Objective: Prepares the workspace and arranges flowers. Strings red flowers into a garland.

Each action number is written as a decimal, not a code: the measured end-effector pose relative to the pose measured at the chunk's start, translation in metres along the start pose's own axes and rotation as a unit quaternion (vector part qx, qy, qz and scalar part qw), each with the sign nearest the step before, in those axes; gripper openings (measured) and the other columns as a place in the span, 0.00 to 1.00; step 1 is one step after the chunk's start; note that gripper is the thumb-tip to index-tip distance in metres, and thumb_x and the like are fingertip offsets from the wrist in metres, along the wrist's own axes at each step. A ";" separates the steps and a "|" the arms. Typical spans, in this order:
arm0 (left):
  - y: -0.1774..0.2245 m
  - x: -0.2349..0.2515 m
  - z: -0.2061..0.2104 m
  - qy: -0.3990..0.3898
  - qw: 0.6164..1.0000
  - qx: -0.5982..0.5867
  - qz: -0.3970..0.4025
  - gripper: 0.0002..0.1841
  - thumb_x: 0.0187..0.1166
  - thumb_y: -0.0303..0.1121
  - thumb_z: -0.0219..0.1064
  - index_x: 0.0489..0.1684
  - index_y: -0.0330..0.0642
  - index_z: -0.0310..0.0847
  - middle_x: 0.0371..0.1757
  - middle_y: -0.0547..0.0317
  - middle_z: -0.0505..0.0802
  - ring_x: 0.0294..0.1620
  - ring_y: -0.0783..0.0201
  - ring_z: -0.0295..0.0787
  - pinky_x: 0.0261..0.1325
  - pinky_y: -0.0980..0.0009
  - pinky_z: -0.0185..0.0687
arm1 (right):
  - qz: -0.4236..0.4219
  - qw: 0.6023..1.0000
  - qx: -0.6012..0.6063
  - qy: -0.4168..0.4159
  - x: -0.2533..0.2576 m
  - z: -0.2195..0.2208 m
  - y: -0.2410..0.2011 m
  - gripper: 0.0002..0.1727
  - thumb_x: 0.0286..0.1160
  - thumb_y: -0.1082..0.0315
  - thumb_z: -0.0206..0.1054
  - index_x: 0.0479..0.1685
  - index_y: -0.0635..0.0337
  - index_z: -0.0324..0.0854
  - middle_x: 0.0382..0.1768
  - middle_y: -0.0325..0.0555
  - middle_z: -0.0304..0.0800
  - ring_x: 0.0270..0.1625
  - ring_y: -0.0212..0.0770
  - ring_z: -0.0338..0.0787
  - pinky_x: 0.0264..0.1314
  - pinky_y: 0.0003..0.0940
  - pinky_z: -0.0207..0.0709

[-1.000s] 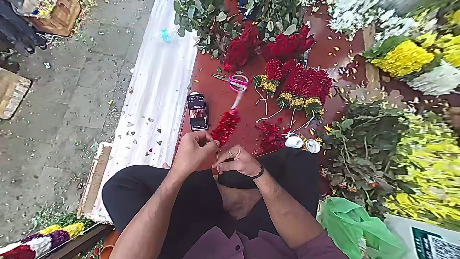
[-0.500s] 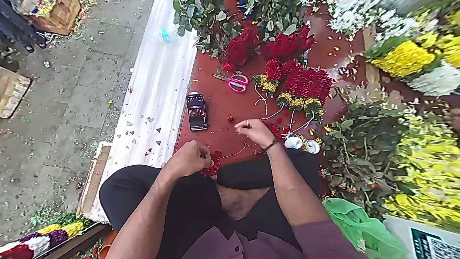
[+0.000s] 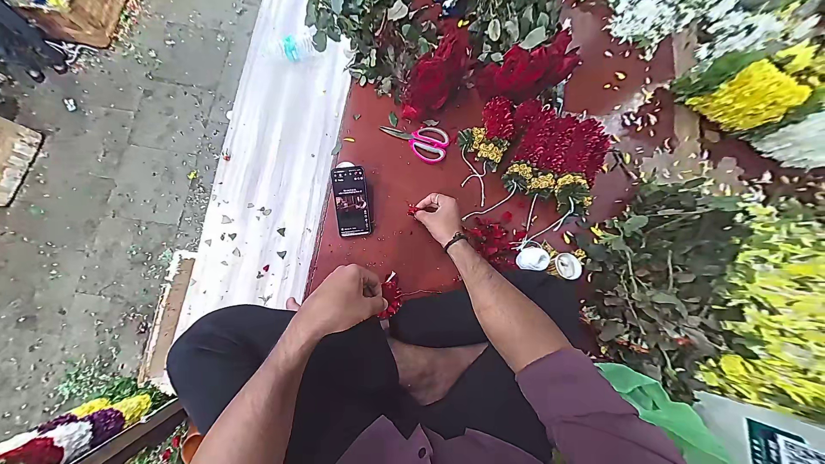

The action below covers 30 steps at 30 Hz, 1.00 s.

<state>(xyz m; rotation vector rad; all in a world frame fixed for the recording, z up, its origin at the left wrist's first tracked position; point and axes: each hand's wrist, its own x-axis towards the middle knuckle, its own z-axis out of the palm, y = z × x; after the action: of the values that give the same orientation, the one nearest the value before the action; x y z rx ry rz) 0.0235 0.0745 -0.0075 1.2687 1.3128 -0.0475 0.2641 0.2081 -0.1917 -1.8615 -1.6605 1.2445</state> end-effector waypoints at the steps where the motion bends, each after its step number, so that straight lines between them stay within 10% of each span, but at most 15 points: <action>1: 0.000 -0.001 0.001 -0.001 1.000 0.000 0.002 0.09 0.75 0.44 0.73 0.32 0.52 0.90 0.24 0.69 0.89 0.25 0.71 0.83 0.33 0.63 0.81 | -0.003 1.000 0.024 0.001 0.000 0.000 -0.001 0.09 0.59 0.70 0.78 0.39 0.56 0.90 0.34 0.42 0.95 0.36 0.38 0.93 0.45 0.45 0.88; 11: 0.000 -0.004 0.001 0.013 1.000 -0.001 0.009 0.09 0.75 0.44 0.73 0.32 0.52 0.90 0.25 0.69 0.90 0.26 0.72 0.84 0.34 0.62 0.81 | 0.028 0.999 -0.017 -0.007 0.002 -0.001 0.011 0.12 0.68 0.76 0.69 0.44 0.55 0.95 0.47 0.45 0.97 0.54 0.42 0.93 0.63 0.49 0.84; 20: 0.000 -0.003 0.002 0.014 1.000 0.004 0.007 0.09 0.76 0.43 0.74 0.31 0.51 0.91 0.24 0.68 0.90 0.25 0.71 0.84 0.34 0.62 0.81 | 0.034 0.999 0.014 0.002 0.002 -0.005 0.011 0.19 0.55 0.72 0.82 0.51 0.58 0.90 0.37 0.47 0.92 0.40 0.43 0.91 0.50 0.47 0.86; 30: -0.004 0.000 0.004 0.018 1.000 -0.005 0.014 0.08 0.75 0.42 0.75 0.29 0.52 0.90 0.23 0.69 0.89 0.24 0.71 0.83 0.33 0.63 0.81 | 0.118 0.976 0.182 -0.033 -0.002 -0.013 -0.002 0.13 0.73 0.74 0.73 0.55 0.59 0.91 0.43 0.47 0.96 0.35 0.39 0.92 0.32 0.35 0.85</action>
<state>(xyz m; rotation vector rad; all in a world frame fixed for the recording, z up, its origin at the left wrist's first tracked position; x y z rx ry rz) 0.0238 0.0704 -0.0109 1.2856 1.3250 0.0018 0.2732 0.2104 -0.1822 -1.8370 -1.1613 1.5981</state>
